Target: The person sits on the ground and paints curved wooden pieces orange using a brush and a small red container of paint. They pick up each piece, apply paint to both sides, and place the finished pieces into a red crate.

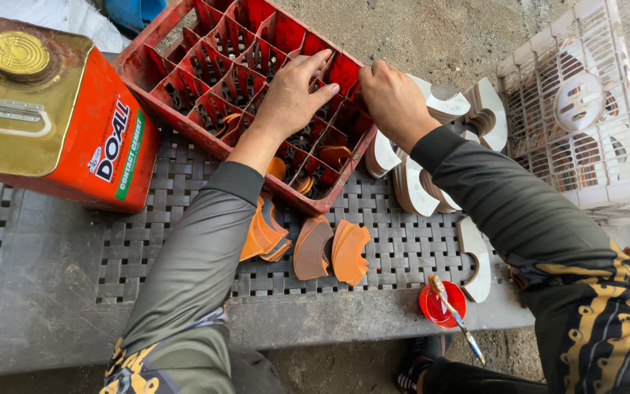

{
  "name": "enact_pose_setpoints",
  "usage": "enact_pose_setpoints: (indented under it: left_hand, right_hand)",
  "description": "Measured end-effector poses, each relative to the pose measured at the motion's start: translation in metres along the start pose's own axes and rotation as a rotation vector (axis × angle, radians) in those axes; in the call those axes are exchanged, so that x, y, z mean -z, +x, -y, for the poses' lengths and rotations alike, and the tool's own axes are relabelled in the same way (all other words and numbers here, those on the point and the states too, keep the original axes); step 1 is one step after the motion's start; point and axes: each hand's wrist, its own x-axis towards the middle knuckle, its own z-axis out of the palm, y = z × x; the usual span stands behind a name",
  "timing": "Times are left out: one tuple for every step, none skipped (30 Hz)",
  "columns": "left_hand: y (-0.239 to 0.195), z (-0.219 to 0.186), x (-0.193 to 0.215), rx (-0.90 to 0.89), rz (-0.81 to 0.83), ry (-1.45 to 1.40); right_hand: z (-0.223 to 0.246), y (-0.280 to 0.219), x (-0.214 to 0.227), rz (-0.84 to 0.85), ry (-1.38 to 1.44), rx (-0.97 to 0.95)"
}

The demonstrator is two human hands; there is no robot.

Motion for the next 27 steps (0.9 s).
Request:
enact_pose_setpoints:
  left_hand:
    - [0.0, 0.0, 0.0, -0.005, -0.005, 0.001]
    - [0.0, -0.001, 0.001, -0.011, -0.01, 0.002]
    - [0.0, -0.001, 0.001, -0.016, -0.015, 0.002]
    - [-0.001, -0.001, 0.001, -0.011, -0.011, -0.001]
    - [-0.001, -0.002, 0.001, -0.005, -0.007, -0.004]
    - [-0.001, -0.002, 0.001, 0.0, -0.003, -0.008]
    - [-0.001, -0.002, 0.001, -0.008, -0.008, -0.012]
    - [-0.001, -0.002, 0.002, -0.016, -0.012, -0.016]
    - [-0.001, -0.002, 0.002, -0.021, -0.016, -0.02]
    - [-0.001, -0.002, 0.002, -0.02, -0.015, -0.017]
    - [-0.001, -0.001, 0.002, -0.017, -0.015, -0.013]
    - [-0.002, -0.001, 0.002, -0.015, -0.015, -0.01]
    - [-0.002, 0.0, 0.002, -0.016, -0.015, -0.014]
    - [-0.002, 0.0, 0.001, -0.017, -0.016, -0.018]
    - [-0.001, 0.001, 0.001, -0.018, -0.017, -0.022]
    - [-0.001, 0.001, 0.001, -0.018, -0.018, -0.021]
    - [-0.001, 0.0, 0.001, -0.017, -0.019, -0.02]
    - [-0.001, 0.0, 0.001, -0.016, -0.019, -0.019]
    - [-0.001, 0.0, 0.001, -0.013, -0.016, -0.018]
    - [-0.001, -0.001, 0.001, -0.009, -0.014, -0.017]
    - [-0.001, -0.002, 0.002, -0.006, -0.011, -0.016]
    - [0.0, -0.003, 0.002, -0.007, -0.015, -0.013]
    - [0.0, -0.004, 0.003, -0.008, -0.017, -0.011]
    - [0.0, -0.005, 0.003, -0.009, -0.02, -0.008]
    - [0.0, -0.006, 0.004, 0.001, -0.023, 0.001]
    - [0.0, -0.008, 0.005, 0.01, -0.026, 0.01]
    - [0.0, -0.009, 0.006, 0.019, -0.027, 0.019]
  right_hand:
    - [0.0, 0.0, 0.001, 0.009, 0.046, -0.029]
    - [0.0, 0.001, 0.002, 0.018, 0.093, -0.058]
    - [0.0, 0.001, 0.003, 0.027, 0.139, -0.087]
    - [0.0, 0.001, 0.003, 0.028, 0.133, -0.086]
    - [-0.001, 0.001, 0.003, 0.029, 0.126, -0.086]
    - [-0.001, 0.001, 0.002, 0.03, 0.119, -0.085]
    - [-0.002, 0.001, 0.002, 0.016, 0.133, -0.074]
    - [-0.003, 0.002, 0.001, 0.002, 0.146, -0.063]
    - [-0.004, 0.002, 0.0, -0.011, 0.161, -0.052]
    - [-0.004, 0.002, -0.001, -0.008, 0.168, -0.05]
    - [-0.004, 0.002, -0.001, -0.004, 0.175, -0.047]
    - [-0.005, 0.002, -0.001, 0.0, 0.183, -0.044]
    - [-0.005, 0.001, -0.001, -0.008, 0.181, -0.044]
    - [-0.005, 0.001, 0.001, -0.015, 0.179, -0.044]
    - [-0.005, 0.001, 0.002, -0.023, 0.177, -0.044]
    - [-0.004, 0.001, 0.004, -0.007, 0.194, -0.065]
    - [-0.004, 0.001, 0.007, 0.01, 0.212, -0.086]
    - [-0.002, 0.002, 0.009, 0.027, 0.23, -0.108]
    - [-0.001, 0.002, 0.01, 0.028, 0.233, -0.112]
    - [0.0, 0.002, 0.012, 0.029, 0.236, -0.117]
    - [0.0, 0.002, 0.012, 0.03, 0.239, -0.122]
    - [0.0, 0.002, 0.013, 0.034, 0.258, -0.136]
    - [0.0, 0.002, 0.013, 0.039, 0.277, -0.151]
    - [0.0, 0.001, 0.013, 0.043, 0.296, -0.167]
    - [-0.001, 0.002, 0.012, 0.022, 0.292, -0.159]
    - [-0.002, 0.002, 0.013, 0.001, 0.288, -0.152]
    - [-0.004, 0.001, 0.014, -0.02, 0.284, -0.146]
